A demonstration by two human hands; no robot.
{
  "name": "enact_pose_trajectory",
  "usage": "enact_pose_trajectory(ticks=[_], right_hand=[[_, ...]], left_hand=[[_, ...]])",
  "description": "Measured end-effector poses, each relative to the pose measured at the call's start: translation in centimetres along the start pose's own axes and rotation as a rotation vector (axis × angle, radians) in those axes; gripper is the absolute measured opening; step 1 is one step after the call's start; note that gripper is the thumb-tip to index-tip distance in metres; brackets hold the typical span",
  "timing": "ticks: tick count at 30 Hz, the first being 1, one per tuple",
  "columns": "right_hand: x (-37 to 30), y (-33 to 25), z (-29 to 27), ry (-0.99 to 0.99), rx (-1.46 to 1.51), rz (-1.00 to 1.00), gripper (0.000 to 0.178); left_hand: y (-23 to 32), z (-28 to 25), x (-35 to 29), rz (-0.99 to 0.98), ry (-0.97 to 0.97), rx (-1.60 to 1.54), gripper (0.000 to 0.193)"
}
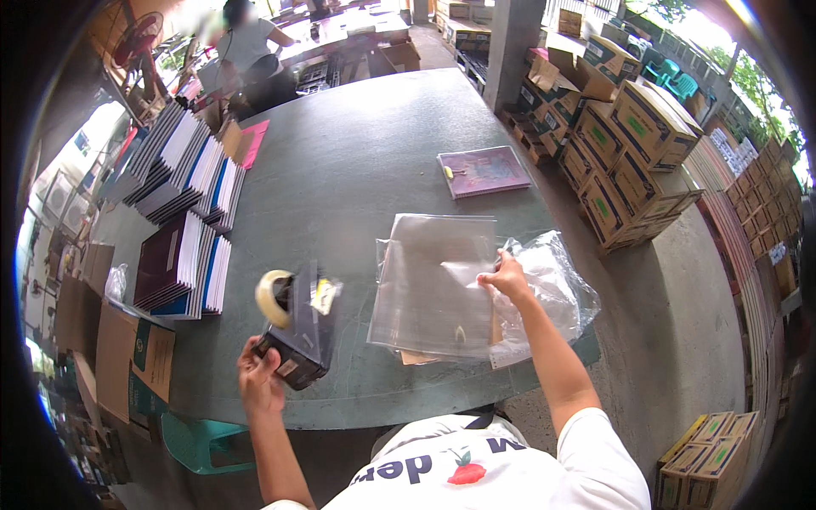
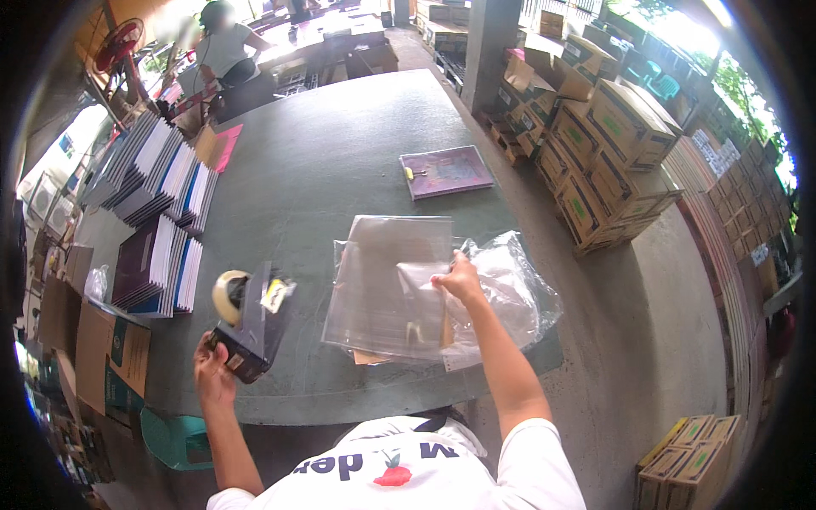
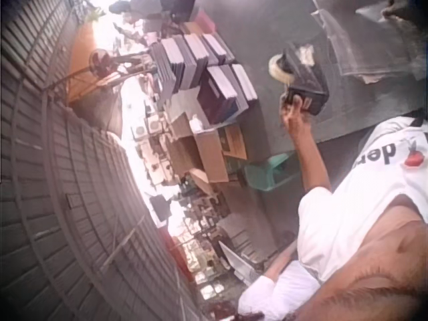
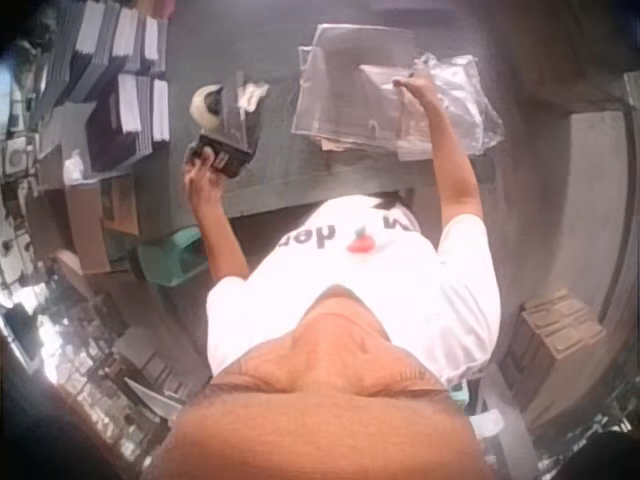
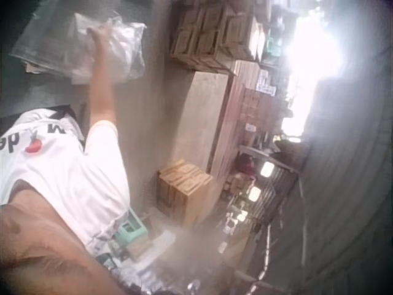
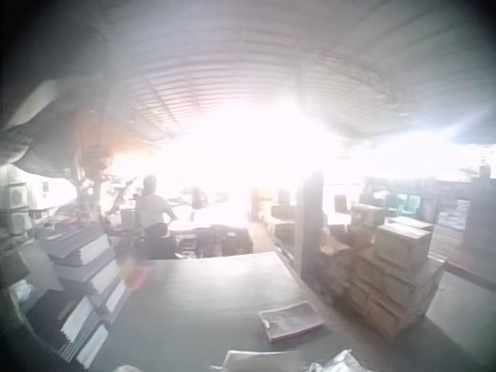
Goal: The person places stacks of notebooks into plastic bags, seals the bags with tape from a dispenser, and places the completed bundles into a cardboard box.
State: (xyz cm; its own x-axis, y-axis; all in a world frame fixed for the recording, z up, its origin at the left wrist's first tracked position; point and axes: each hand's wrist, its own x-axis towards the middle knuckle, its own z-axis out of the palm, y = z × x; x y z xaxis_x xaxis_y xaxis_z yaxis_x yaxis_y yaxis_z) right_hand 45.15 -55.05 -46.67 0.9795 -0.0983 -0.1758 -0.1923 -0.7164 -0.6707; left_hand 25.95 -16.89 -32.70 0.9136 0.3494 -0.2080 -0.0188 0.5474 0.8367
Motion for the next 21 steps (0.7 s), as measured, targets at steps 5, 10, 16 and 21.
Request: enact_pose_trajectory(ticks=[5,10,16,21], right_hand=[[0.9,-5.1,0.6,0.186,0.065,-0.096,0.056],[1.0,-7.1,6.1,0.255,0.233,-0.255,0.065],[-2.0,-10.9,10.7,-0.192,0.248,-0.313,0.080],[-1.6,-6.2,2.7,0.105,-0.688,-0.135,0.095]], left_hand=[[0.3,-9.5,-0.2,0.383,0.283,0.780,0.031],[-1.4,-16.8,-1.9,0.405,0.460,0.758,0.029],[-4.0,-18.2,-2.8,0.293,0.343,0.905,0.035],[-0.9,-12.2,-4.0,0.753,0.568,1.678,0.032]])
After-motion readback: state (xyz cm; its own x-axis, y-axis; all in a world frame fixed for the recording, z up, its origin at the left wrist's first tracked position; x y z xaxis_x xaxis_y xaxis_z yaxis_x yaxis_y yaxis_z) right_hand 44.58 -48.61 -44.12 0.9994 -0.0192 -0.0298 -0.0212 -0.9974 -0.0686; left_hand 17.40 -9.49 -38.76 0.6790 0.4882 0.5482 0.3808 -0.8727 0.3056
